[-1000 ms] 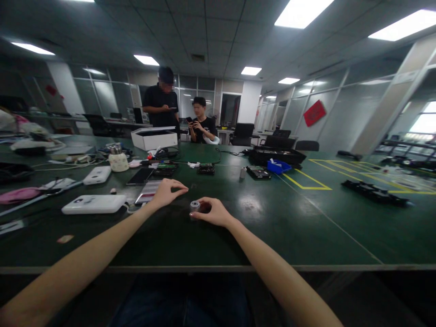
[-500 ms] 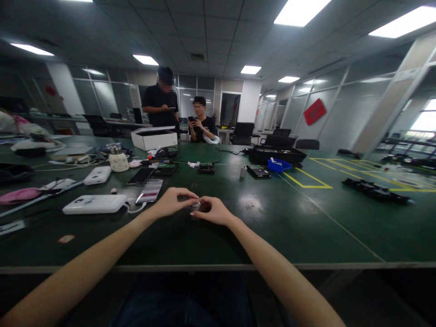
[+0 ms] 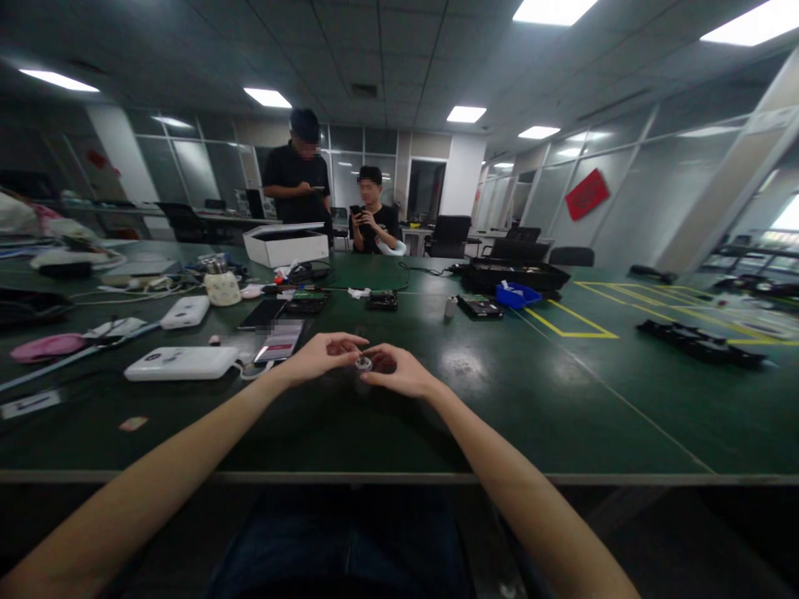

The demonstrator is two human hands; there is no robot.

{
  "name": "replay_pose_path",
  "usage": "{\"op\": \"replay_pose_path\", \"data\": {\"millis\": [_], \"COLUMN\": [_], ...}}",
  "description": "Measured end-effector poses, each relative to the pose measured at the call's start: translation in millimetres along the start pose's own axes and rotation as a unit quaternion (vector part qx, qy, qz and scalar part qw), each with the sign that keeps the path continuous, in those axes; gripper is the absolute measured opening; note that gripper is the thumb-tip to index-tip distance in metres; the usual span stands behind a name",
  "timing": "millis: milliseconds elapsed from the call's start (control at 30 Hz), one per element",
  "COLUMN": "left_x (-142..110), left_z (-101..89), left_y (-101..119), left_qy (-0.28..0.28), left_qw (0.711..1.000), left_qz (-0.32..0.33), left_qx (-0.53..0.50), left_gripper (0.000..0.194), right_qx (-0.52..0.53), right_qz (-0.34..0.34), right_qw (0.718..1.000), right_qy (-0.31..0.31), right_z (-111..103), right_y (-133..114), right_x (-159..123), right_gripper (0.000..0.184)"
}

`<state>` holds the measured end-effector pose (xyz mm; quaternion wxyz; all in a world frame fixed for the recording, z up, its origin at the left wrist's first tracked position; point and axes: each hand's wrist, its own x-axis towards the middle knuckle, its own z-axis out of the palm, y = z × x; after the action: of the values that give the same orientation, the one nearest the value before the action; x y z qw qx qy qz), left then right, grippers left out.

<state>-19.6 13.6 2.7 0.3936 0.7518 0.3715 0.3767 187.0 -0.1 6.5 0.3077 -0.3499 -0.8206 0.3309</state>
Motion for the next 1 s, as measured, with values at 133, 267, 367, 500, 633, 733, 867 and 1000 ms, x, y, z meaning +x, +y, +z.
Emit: {"op": "replay_pose_path", "data": {"millis": [133, 267, 367, 500, 633, 733, 867, 1000], "left_x": [6.0, 6.2, 2.9, 0.6, 2.4, 2.4, -0.2, 2.5], "left_z": [-2.4, 1.2, 4.6, 2.7, -4.7, -6.4, -3.1, -3.5], "left_y": [-8.6, -10.9, -6.1, -2.5, -5.8, -5.5, -2.3, 0.6], "left_qy": [0.152, 0.171, 0.158, 0.210, 0.231, 0.222, 0.208, 0.191], "left_qw": [0.988, 0.984, 0.985, 0.971, 0.966, 0.968, 0.970, 0.974], "left_qz": [-0.024, -0.014, -0.004, -0.009, -0.037, -0.043, -0.044, -0.035], "left_qx": [-0.033, 0.037, 0.064, 0.111, 0.114, 0.109, 0.115, 0.120], "left_gripper": [0.046, 0.042, 0.040, 0.042, 0.037, 0.036, 0.033, 0.036], "right_qx": [-0.024, -0.060, -0.072, -0.063, -0.182, -0.268, -0.303, -0.277], "right_qz": [0.003, -0.047, -0.069, -0.048, 0.062, 0.153, 0.142, 0.137], "right_qw": [0.996, 0.995, 0.991, 0.984, 0.968, 0.942, 0.934, 0.940], "right_qy": [0.080, 0.070, 0.086, 0.159, 0.163, 0.131, 0.126, 0.142], "right_z": [-2.5, 10.1, 11.0, -14.5, -39.0, -38.4, -29.3, -30.1], "right_y": [-5.7, -2.9, -1.6, 13.1, 50.0, 74.0, 84.8, 73.9], "right_x": [2.9, 5.7, 10.2, 27.5, 41.2, 39.0, 34.4, 35.6], "right_gripper": [0.032, 0.026, 0.025, 0.032, 0.031, 0.030, 0.030, 0.025]}}
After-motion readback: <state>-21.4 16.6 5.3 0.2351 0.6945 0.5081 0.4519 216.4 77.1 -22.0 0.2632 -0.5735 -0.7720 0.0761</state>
